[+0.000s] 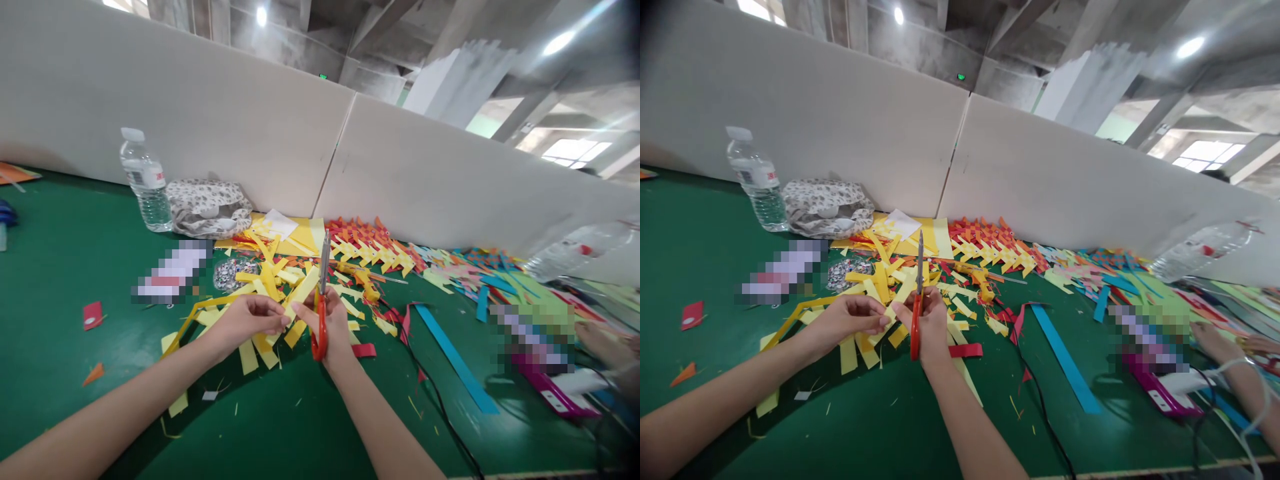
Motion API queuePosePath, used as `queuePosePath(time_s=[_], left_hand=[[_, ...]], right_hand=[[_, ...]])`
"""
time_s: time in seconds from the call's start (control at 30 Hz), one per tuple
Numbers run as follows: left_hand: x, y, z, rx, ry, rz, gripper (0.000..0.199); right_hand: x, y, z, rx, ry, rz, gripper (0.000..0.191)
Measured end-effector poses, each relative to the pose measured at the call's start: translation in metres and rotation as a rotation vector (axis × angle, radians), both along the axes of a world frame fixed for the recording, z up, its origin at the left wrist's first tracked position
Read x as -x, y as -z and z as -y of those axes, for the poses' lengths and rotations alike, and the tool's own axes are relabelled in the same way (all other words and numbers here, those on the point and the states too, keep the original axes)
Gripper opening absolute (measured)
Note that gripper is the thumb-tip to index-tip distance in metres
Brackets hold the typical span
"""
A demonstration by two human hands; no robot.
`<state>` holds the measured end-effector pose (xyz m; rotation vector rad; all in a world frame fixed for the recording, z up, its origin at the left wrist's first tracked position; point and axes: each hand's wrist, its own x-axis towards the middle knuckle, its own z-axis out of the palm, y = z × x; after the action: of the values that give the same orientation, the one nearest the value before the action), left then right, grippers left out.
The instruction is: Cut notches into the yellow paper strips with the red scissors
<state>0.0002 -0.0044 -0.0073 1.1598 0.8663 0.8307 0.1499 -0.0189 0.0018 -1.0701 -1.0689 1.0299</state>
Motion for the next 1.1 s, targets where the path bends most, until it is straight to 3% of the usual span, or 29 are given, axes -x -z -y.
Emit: queuePosePath(time_s=[0.5,0.93,1.1], left_hand=[[-0.0018,0.0035,0.0004,0.063,-0.013,0.072,0.02],[-0.0011,-0.0025,0.0019,-0.032,-0.081,-0.024,0.02],[-0.0022,0.002,0.0008,-0.062,-0.111,-0.025,0.021]], right_hand=[[-0.0019,0.007,-0.0035,-0.021,0.023,0.035,0.036],[-0.0008,0.0067,-0.0047,-0.029,0.067,0.022,0.037],[0.001,0.0096,-0.005,-0.023,0.047,0.068,0.04]])
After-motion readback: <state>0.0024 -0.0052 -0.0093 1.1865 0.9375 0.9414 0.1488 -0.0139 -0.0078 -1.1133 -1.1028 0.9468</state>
